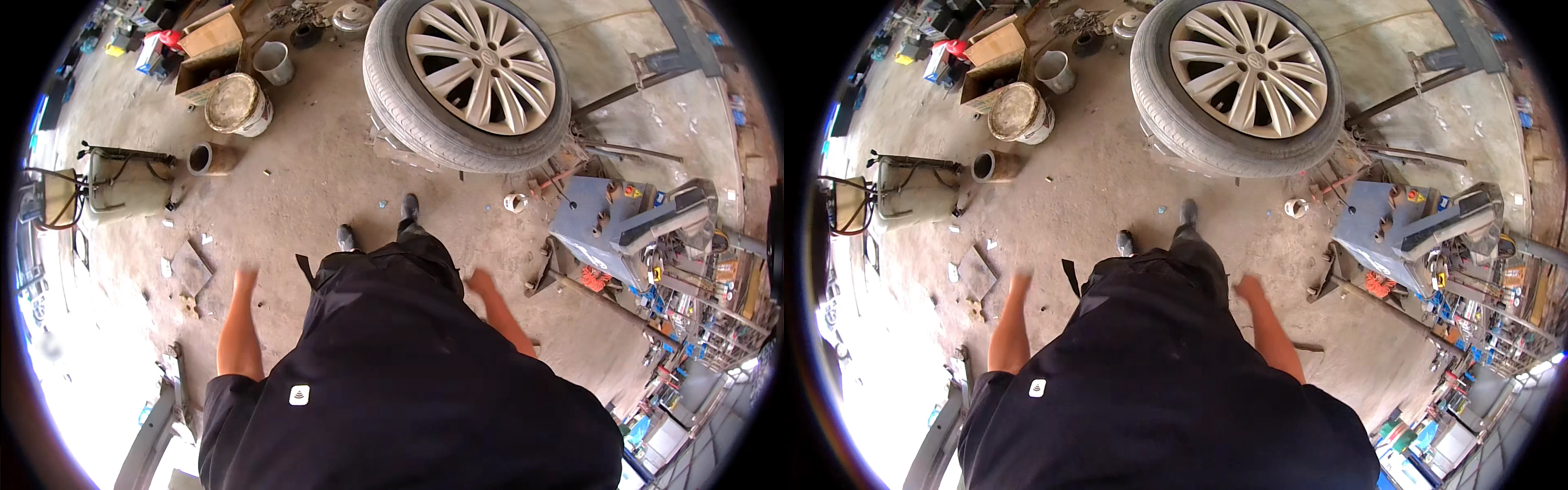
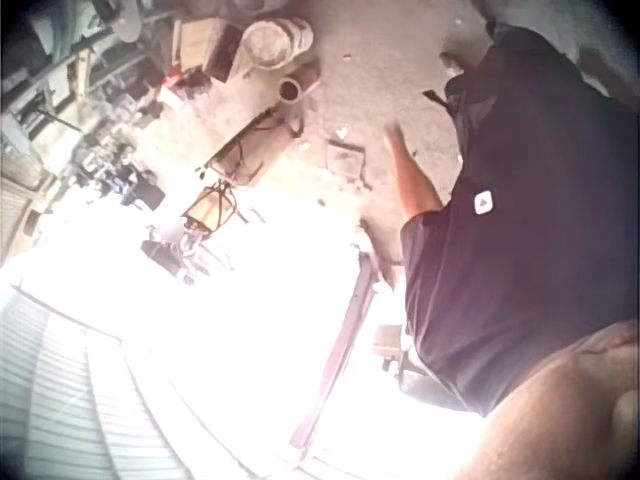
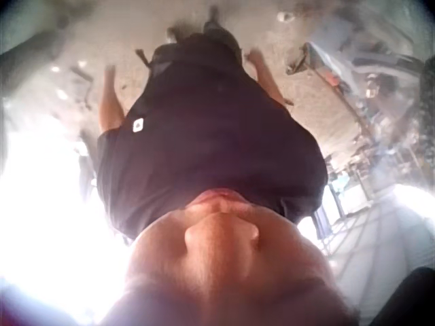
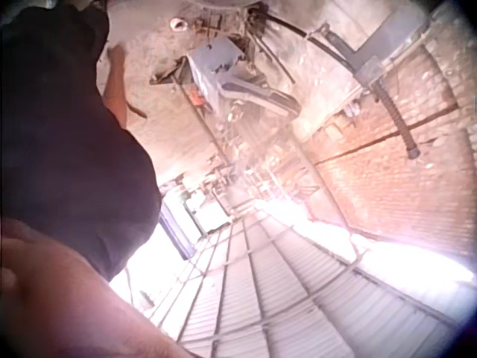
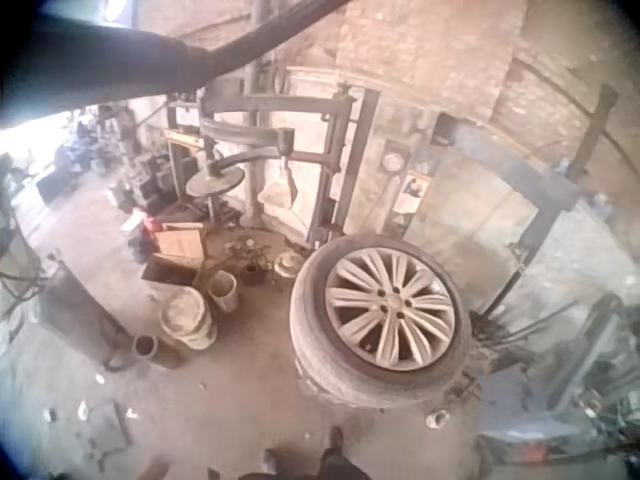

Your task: The person uses a tire changing machine to mount a tire onto a silver alloy wheel. They repeatedly press a pedal to rotate the machine's turntable and use a metal lever to guide the tire bead over the rim edge. The person adjusts the tire's position by hand to ensure proper seating on the wheel.

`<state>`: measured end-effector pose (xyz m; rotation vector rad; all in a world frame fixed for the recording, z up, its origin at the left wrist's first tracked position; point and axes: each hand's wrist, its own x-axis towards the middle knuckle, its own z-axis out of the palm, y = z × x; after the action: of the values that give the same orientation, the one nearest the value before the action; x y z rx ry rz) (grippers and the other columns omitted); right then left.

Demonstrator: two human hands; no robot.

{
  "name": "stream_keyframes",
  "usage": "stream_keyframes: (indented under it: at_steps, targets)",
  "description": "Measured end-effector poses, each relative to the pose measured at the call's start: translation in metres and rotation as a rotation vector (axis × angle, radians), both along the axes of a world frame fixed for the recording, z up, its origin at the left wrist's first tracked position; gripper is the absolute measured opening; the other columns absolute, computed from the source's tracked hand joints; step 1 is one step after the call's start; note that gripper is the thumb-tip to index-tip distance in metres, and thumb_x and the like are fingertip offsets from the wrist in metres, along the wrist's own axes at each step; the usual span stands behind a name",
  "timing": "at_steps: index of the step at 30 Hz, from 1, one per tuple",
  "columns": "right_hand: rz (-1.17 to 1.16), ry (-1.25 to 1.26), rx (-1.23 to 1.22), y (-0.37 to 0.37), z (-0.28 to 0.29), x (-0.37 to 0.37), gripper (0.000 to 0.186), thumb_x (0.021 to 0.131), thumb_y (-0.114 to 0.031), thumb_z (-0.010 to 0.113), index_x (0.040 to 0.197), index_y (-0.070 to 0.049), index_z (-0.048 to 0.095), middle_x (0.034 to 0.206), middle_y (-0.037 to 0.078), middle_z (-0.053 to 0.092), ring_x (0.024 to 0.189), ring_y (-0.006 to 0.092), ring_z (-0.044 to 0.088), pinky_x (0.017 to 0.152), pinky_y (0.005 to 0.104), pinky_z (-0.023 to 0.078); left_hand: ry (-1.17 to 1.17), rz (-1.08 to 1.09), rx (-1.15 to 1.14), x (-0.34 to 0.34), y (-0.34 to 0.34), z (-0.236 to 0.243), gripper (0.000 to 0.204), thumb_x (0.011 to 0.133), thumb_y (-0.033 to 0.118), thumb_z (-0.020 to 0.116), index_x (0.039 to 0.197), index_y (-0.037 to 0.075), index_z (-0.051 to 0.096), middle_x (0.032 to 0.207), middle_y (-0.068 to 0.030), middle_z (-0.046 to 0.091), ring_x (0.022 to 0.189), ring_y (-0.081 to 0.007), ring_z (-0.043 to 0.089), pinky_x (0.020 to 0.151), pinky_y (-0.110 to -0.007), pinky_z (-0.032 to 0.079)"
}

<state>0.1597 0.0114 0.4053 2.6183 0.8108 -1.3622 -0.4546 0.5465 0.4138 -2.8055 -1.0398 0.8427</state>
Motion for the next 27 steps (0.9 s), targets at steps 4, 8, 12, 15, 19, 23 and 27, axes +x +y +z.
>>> stream_keyframes:
  at_steps: [4,8,12,15,19,23,27]
  targets:
    - [-0.215,0.259,-0.336,-0.166,0.016,-0.099,0.054,0.089,-0.039,0.076,0.121,0.005,0.072,0.12,0.028,0.074,0.116,0.0417,0.07,0.098,0.0505,0.055,0.53,0.314,-0.51,-0.121,-0.156,0.005,0.031,0.104,0.018,0.054,0.127,0.01,0.074,0.122,-0.0162,0.076,0.119,-0.0338,0.07,0.099,-0.049,0.057]
    - [-0.399,0.298,-0.39,-0.264,-0.031,-0.142,0.051,0.091,-0.039,0.073,0.116,0.006,0.073,0.115,0.027,0.076,0.112,0.0389,0.072,0.092,0.0483,0.057,0.598,0.255,-0.66,-0.111,-0.229,0.01,0.032,0.105,0.023,0.055,0.128,0.012,0.074,0.119,-0.0134,0.077,0.116,-0.0331,0.072,0.095,-0.049,0.058]
    - [-0.51,0.156,-0.117,-0.231,-0.053,-0.117,0.05,0.093,-0.038,0.072,0.116,0.006,0.073,0.114,0.027,0.076,0.109,0.0381,0.073,0.088,0.0467,0.06,0.411,0.091,-0.528,-0.055,-0.241,-0.049,0.033,0.105,0.029,0.055,0.128,0.015,0.075,0.115,-0.0106,0.079,0.114,-0.0324,0.073,0.092,-0.049,0.059]
    - [-0.535,-0.063,0.257,-0.155,-0.042,-0.062,0.059,0.093,-0.038,0.077,0.13,0.007,0.069,0.119,0.029,0.074,0.105,0.0395,0.075,0.086,0.0484,0.061,0.08,0.106,-0.264,0.049,-0.164,-0.074,0.038,0.105,0.041,0.057,0.115,0.012,0.079,0.12,-0.0164,0.076,0.115,-0.0377,0.071,0.094,-0.051,0.059]
    - [-0.674,-0.101,0.456,-0.145,0.009,0.02,0.055,0.096,-0.024,0.075,0.139,0.009,0.063,0.115,0.024,0.074,0.099,0.0259,0.075,0.079,0.0367,0.062,-0.467,0.445,-0.343,0.286,-0.123,-0.008,0.05,0.096,0.045,0.066,0.117,-0.001,0.073,0.117,-0.0263,0.074,0.113,-0.0446,0.07,0.098,-0.055,0.055]
    - [-0.626,-0.233,0.597,-0.151,0.055,0.035,0.055,0.095,-0.022,0.075,0.139,0.009,0.063,0.11,0.024,0.075,0.096,0.0254,0.075,0.079,0.0364,0.061,-0.883,0.157,-0.297,0.484,-0.123,0.115,0.05,0.095,0.04,0.074,0.126,0.002,0.068,0.125,-0.0258,0.07,0.119,-0.0445,0.065,0.102,-0.053,0.052]
    - [-0.611,-0.26,0.615,-0.145,0.074,0.017,0.055,0.095,-0.023,0.075,0.138,0.009,0.064,0.106,0.023,0.076,0.092,0.0255,0.075,0.082,0.0381,0.059,-1.091,-0.058,-0.088,0.65,-0.127,0.205,0.06,0.099,0.042,0.07,0.139,-0.002,0.059,0.137,-0.025,0.063,0.129,-0.0433,0.059,0.109,-0.051,0.048]
